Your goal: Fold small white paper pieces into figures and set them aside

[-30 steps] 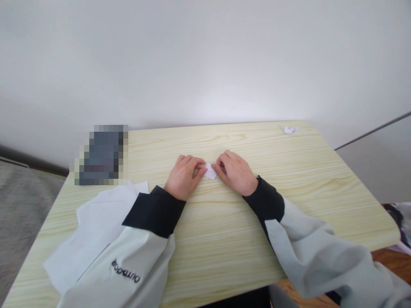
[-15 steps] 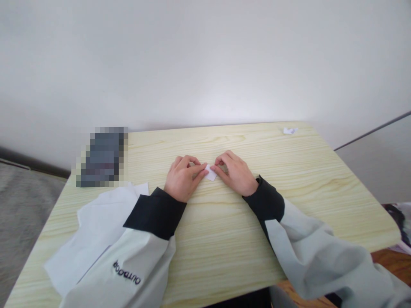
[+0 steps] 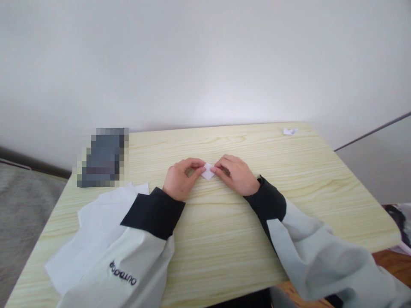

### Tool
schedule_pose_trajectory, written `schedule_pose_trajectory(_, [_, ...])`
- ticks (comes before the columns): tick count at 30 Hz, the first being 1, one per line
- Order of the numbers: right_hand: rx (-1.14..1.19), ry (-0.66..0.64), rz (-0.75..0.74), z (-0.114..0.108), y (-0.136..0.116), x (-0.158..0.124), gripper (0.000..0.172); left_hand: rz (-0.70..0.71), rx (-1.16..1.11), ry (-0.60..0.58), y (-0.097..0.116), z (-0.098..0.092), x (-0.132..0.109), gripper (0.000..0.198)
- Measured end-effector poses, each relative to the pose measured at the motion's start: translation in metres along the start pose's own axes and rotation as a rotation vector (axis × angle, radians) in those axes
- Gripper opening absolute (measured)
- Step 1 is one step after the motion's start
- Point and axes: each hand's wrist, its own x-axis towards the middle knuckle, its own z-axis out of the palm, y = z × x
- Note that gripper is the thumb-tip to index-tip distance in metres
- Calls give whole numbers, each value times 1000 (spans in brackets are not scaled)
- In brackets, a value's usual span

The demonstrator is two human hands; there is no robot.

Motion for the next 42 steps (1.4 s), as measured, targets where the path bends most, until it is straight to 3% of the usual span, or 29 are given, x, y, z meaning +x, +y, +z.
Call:
schedule_pose_trajectory(7, [268,14,-126,-2,-1,0,21,-7,-106,-65,0,-4,1,26])
schedule_pose_trajectory(11, [346,-14,-123,-3,-1,1,22,-31,-124,-69,1,-6,1,27])
schedule_pose_trajectory(25, [358,-130,-151,-4,-1,1,22,7,-101,-152,8,-9,1,22])
schedule_pose_trajectory(36, [412,10,-32,-6,-2,1,20,-61,-159,-158,7,-9,1,34])
schedule_pose_trajectory(42, [407,-14,-57,-6,-2,1,21,-89,-201,-126,6,-10,1,32])
